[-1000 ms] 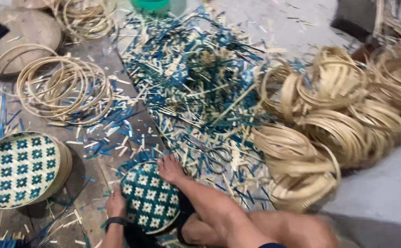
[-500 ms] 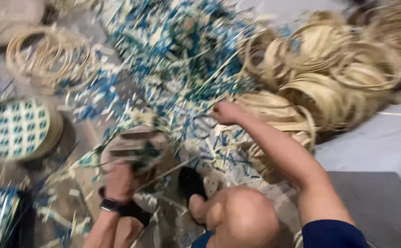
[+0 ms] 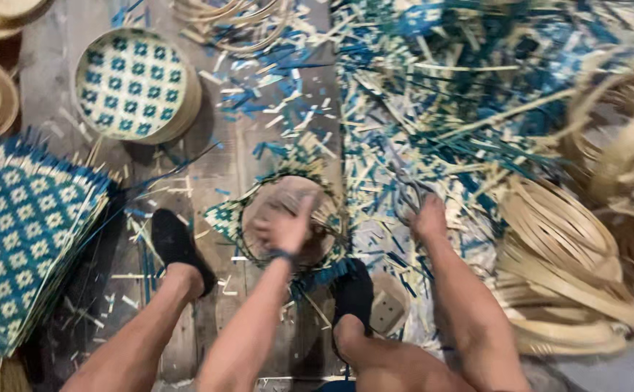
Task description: The person assembles round woven baskets by placing a circular bamboo frame onto a pre-woven mat, trimming excess mat material with shears, and stacking the finished units. The person repeats this process for multiple baskets.
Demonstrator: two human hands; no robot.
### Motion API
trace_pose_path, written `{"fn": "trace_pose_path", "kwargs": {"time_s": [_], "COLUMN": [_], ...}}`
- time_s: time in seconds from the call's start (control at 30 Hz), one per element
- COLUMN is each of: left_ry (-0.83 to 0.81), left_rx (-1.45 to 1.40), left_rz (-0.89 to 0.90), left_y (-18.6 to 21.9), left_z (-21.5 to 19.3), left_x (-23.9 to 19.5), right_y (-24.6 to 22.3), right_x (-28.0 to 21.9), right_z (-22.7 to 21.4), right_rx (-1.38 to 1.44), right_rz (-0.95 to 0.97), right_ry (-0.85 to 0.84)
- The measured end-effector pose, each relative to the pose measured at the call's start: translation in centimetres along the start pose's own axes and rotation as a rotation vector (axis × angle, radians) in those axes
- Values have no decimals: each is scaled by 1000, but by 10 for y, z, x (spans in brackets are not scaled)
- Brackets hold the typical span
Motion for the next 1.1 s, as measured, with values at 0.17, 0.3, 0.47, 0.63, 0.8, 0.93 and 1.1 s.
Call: {"fn": "trace_pose_path", "kwargs": {"time_s": [0.17, 0.3, 0.47, 0.63, 0.8, 0.93, 1.1], "left_ry": [137, 249, 167, 42, 37, 32, -68], "left_rx": [127, -9, -30, 17, 18, -13, -47], "left_rz": [233, 411, 633, 815, 803, 795, 876], "left_y": [39, 37, 55, 55, 70, 63, 66], "left_z": [-4, -44, -78, -67, -48, -44, -45], "left_x": [-17, -24, -28, -38, -27, -28, -22], "right_y": [-13, -27, -55, -79, -131, -153, -144], "right_x": [4, -45, -80, -82, -65, -67, -66], "right_z": [12, -8, -57, -79, -63, -61, -78], "right_rx": [23, 365, 170, 176, -78, -185, -225], "right_rz": [3, 127, -19, -312, -287, -195, -234], "right_ry": [-360, -655, -430, -375, -450, -393, -354]}}
Point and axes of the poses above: each hand's wrist, its own x-axis towards the middle knuckle, its own z-axis out of the palm, y = z × x, the point moved 7 cm from there along x, towards the middle knuckle, and after that the axes turned 8 degrees about z, right-handed, at the moved point
